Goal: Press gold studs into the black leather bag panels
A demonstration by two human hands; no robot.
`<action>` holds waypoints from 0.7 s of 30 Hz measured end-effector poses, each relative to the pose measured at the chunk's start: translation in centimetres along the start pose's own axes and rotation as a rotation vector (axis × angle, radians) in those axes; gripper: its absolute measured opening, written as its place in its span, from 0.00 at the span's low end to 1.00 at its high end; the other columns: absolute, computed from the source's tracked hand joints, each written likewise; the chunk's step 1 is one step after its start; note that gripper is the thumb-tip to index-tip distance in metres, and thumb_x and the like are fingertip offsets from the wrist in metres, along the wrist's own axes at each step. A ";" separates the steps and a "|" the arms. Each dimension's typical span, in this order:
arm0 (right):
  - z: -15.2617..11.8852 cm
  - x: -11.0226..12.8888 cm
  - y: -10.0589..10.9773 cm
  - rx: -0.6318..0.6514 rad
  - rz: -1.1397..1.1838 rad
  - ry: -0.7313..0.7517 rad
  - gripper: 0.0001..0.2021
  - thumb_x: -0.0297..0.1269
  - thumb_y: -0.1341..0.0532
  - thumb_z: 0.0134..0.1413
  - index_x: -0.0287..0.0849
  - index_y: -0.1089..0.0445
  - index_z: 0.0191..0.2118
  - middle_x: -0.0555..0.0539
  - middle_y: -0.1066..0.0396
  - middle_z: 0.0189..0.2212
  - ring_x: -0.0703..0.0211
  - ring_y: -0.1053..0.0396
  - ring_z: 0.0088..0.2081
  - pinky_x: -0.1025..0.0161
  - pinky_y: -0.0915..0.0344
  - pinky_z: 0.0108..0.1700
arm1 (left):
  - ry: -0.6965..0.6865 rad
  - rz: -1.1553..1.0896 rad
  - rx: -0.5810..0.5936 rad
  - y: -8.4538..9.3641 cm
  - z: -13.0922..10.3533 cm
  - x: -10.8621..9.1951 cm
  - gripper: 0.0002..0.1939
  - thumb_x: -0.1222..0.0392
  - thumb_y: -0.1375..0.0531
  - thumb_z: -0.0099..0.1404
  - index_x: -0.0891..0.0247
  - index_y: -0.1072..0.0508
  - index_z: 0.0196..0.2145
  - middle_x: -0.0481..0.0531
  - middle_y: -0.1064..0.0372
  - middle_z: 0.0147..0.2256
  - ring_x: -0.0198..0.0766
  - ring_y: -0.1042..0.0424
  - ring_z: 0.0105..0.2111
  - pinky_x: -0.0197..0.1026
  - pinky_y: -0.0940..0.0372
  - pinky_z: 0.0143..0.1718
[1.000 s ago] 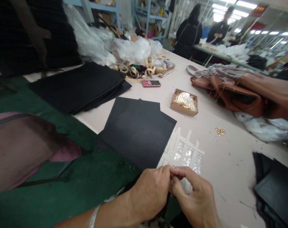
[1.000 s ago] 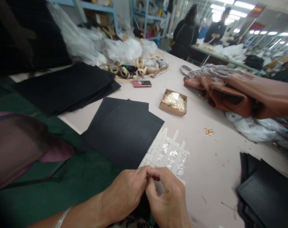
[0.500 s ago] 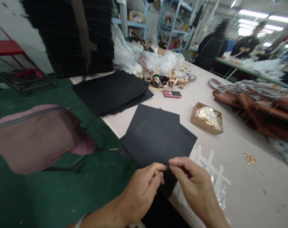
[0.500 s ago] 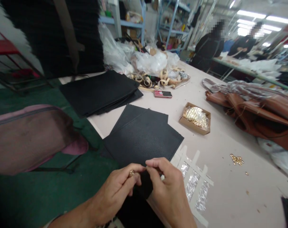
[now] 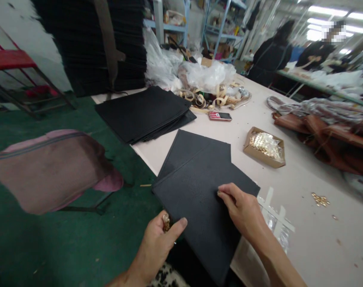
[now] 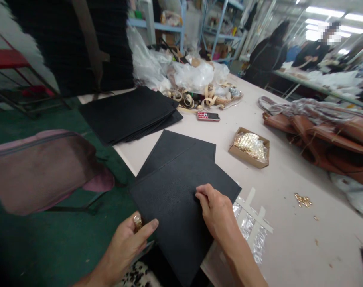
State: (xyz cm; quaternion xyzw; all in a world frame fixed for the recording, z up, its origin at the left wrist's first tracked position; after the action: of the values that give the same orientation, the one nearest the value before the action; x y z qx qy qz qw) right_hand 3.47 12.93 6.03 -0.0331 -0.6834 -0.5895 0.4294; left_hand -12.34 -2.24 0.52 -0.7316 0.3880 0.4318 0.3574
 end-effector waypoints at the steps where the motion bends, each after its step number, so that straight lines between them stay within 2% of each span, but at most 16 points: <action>1: -1.3 -0.4 0.3 0.012 0.028 -0.037 0.08 0.40 0.44 0.61 0.46 0.28 0.39 0.51 0.23 0.31 0.58 0.26 0.32 0.64 0.33 0.36 | 0.012 -0.025 0.046 -0.4 -0.3 0.0 0.13 0.48 0.37 0.61 0.61 0.28 0.35 0.48 0.29 0.30 0.37 0.29 0.33 0.39 0.32 0.38; 4: -4.7 -1.4 0.9 0.068 0.118 -0.143 0.09 0.43 0.42 0.59 0.47 0.27 0.37 0.51 0.24 0.30 0.58 0.27 0.31 0.65 0.34 0.33 | 0.057 -0.056 0.117 -1.3 -1.1 0.5 0.14 0.48 0.35 0.59 0.61 0.27 0.31 0.46 0.32 0.23 0.34 0.34 0.23 0.36 0.34 0.27; 7: -6.0 -1.8 0.3 0.140 0.249 -0.222 0.10 0.44 0.40 0.58 0.46 0.25 0.35 0.51 0.24 0.31 0.58 0.27 0.33 0.65 0.34 0.35 | 0.162 -0.087 0.123 -2.1 -1.5 1.4 0.15 0.47 0.34 0.56 0.61 0.27 0.28 0.42 0.43 0.15 0.27 0.49 0.13 0.31 0.48 0.15; 10: -5.2 -1.8 -0.8 0.159 0.435 -0.291 0.10 0.43 0.39 0.56 0.44 0.24 0.36 0.50 0.25 0.29 0.60 0.28 0.31 0.64 0.32 0.35 | 0.224 -0.164 0.081 -2.6 -1.4 2.0 0.16 0.47 0.33 0.53 0.63 0.27 0.29 0.39 0.46 0.14 0.23 0.57 0.12 0.29 0.59 0.12; 14: -3.0 -1.0 -2.4 0.186 0.692 -0.354 0.12 0.44 0.35 0.50 0.40 0.25 0.33 0.50 0.28 0.23 0.63 0.30 0.26 0.65 0.30 0.31 | 0.251 -0.257 0.096 -3.0 -0.8 1.8 0.17 0.48 0.32 0.52 0.62 0.30 0.31 0.38 0.46 0.16 0.21 0.59 0.12 0.27 0.60 0.12; 17: -2.0 -0.2 -3.0 0.245 0.724 -0.383 0.11 0.43 0.34 0.47 0.39 0.25 0.31 0.52 0.29 0.21 0.65 0.32 0.23 0.68 0.31 0.27 | 0.248 -0.239 0.150 -3.4 -0.3 1.3 0.15 0.49 0.34 0.54 0.64 0.30 0.31 0.39 0.45 0.17 0.21 0.58 0.12 0.26 0.59 0.12; 21: -1.4 -0.2 -3.3 0.319 0.669 -0.445 0.10 0.41 0.37 0.50 0.39 0.26 0.34 0.55 0.34 0.15 0.68 0.36 0.17 0.71 0.36 0.20 | 0.281 -0.242 0.180 -3.7 0.2 1.0 0.14 0.51 0.35 0.54 0.65 0.28 0.30 0.39 0.44 0.16 0.21 0.57 0.11 0.26 0.59 0.11</action>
State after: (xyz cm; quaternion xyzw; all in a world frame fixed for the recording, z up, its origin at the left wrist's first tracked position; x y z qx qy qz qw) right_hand 2.52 10.81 3.27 -0.3124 -0.7935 -0.2832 0.4389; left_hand -8.82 -0.70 0.22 -0.7911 0.3804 0.2428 0.4129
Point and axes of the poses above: each hand's wrist, its own z-axis towards the middle knuckle, its own y-axis out of the back of the hand, x = y × z, the point moved 6 cm from there along z, towards the middle knuckle
